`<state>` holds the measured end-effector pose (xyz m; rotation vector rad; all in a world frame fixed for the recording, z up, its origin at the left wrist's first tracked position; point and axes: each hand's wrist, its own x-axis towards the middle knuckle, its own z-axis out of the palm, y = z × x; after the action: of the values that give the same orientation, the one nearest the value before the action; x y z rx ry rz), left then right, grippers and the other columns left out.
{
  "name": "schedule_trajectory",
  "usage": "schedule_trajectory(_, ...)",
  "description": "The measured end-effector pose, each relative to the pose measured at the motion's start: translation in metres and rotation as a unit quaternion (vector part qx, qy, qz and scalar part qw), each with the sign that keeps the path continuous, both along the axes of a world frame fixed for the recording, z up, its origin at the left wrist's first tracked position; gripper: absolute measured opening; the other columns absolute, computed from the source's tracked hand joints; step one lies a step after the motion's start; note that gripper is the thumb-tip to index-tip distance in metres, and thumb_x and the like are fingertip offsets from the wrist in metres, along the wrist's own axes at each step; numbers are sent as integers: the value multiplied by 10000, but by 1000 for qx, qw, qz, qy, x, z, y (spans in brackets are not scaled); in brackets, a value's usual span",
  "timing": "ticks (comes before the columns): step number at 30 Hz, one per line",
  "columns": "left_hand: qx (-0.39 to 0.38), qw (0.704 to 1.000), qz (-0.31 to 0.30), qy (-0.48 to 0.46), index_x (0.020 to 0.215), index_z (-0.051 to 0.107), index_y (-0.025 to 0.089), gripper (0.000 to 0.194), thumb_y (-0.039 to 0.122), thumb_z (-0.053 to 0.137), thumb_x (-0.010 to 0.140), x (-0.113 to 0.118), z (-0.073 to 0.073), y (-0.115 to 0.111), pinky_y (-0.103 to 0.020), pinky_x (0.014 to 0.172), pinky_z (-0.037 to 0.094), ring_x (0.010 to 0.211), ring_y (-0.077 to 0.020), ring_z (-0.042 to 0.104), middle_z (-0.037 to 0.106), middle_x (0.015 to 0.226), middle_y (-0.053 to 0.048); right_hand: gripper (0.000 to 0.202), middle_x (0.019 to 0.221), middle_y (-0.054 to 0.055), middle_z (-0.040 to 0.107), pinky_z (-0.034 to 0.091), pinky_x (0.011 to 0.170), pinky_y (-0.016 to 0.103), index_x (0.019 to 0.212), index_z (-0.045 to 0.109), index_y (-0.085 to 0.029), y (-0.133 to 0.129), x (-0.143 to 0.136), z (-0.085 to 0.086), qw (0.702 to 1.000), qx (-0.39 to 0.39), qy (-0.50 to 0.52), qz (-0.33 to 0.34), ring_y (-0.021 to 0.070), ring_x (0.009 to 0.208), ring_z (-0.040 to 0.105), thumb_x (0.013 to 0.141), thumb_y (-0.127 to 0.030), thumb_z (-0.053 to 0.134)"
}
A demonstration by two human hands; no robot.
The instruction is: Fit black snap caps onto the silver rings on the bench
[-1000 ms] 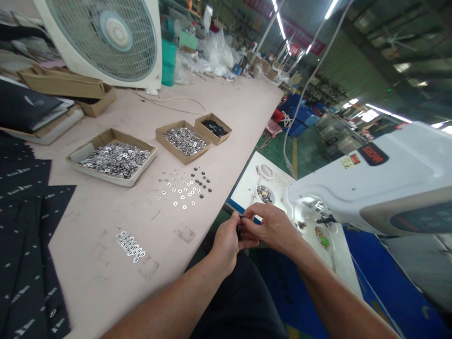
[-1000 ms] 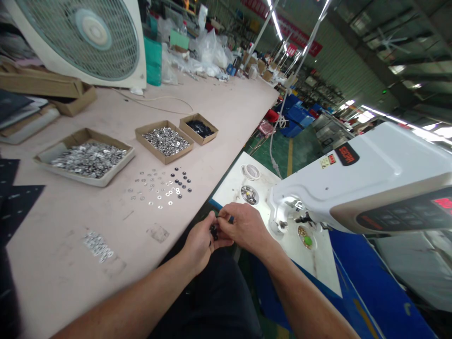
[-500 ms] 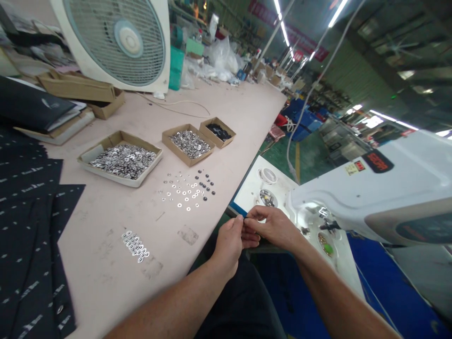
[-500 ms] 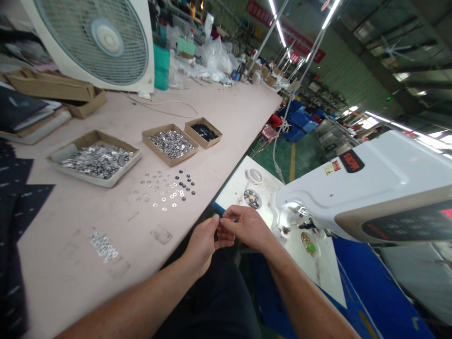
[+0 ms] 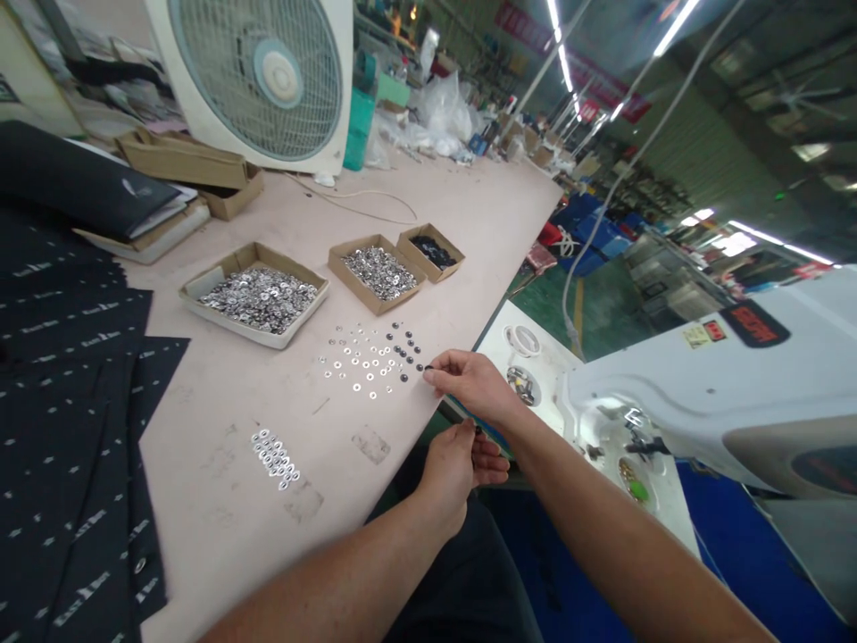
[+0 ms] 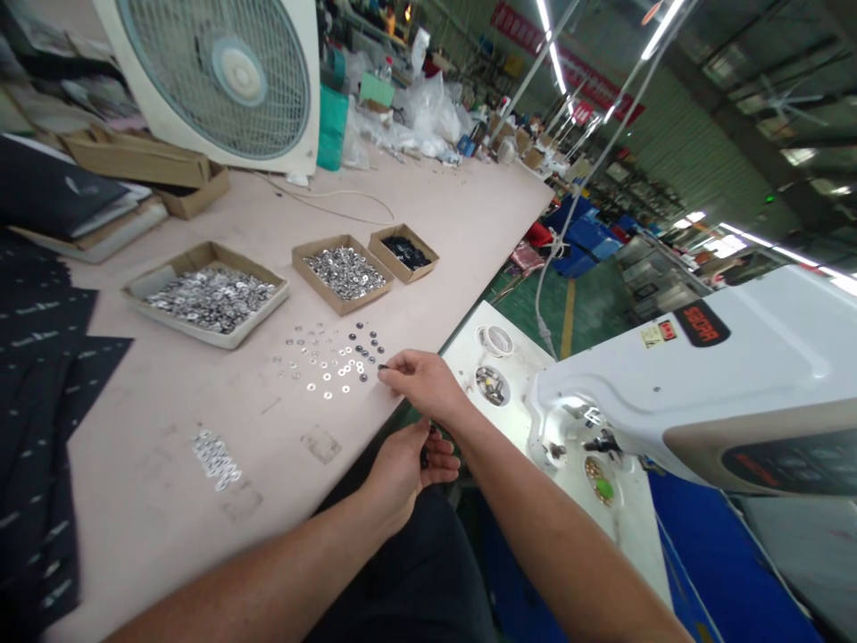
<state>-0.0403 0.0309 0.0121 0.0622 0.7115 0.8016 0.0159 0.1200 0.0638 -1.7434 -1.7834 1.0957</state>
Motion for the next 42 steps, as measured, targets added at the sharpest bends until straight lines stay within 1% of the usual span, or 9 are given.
schedule_trajectory(7,14,1000,-14,-6,808,574,91,324,304,413,993,-2,3,-1,-258,506,522,531,-153,587,587,676,-75,183,585,-29,584,387,501,232,787,645,-159,28,-25,-18,999,-9,-42,30,108,484,548,817,-339,665)
schedule_trajectory(13,34,999,-17,-11,807,611,109,315,353,470,948,3,-3,-3,-281,523,533,556,-167,584,591,687,-76,124,619,-27,614,397,580,240,778,683,-185,16,-32,-12,988,108,-102,37,116,582,544,803,-304,700)
schedule_trajectory(17,38,999,-26,5,833,637,119,269,298,461,928,1,0,-3,-295,534,547,586,-179,587,590,679,-68,98,620,-29,638,417,570,236,782,688,-186,4,-40,-7,995,56,-58,55,111,551,576,803,-280,705)
schedule_trajectory(20,25,999,-25,23,844,650,131,262,256,435,927,-3,7,-2,-305,522,547,597,-189,588,617,716,-78,79,585,-37,639,421,539,230,762,684,-179,2,-45,-10,997,25,-45,52,108,505,586,788,-247,716)
schedule_trajectory(25,-15,999,-29,33,829,646,136,275,190,395,927,-6,14,1,-306,513,540,599,-195,590,637,744,-91,44,619,-35,657,426,549,237,779,703,-181,4,-48,-18,995,31,-69,63,108,507,593,799,-220,698)
schedule_trajectory(30,-17,998,-36,45,857,658,135,296,182,375,932,-3,12,1,-322,517,537,589,-201,587,639,741,-86,51,687,-27,679,405,600,239,783,711,-181,4,-50,-18,985,71,-123,97,108,589,577,820,-196,678)
schedule_trajectory(33,-21,998,-33,58,923,657,138,278,188,384,933,-3,11,1,-298,520,525,652,-205,605,654,833,-90,51,715,-21,689,392,615,236,780,716,-179,5,-52,-19,980,92,-143,108,116,643,584,816,-185,680)
schedule_trajectory(36,-26,997,-31,63,980,650,144,279,186,378,937,-3,11,1,-264,519,506,711,-201,614,658,918,-90,46,727,-16,693,390,627,235,786,724,-180,4,-53,-20,979,89,-145,109,122,670,593,809,-180,684)
schedule_trajectory(42,-18,998,-40,47,953,653,149,279,168,376,925,-3,11,-1,-287,550,518,676,-194,598,651,866,-79,85,676,-30,660,369,612,234,761,697,-177,3,-51,-21,982,77,-140,101,105,605,542,834,-199,659)
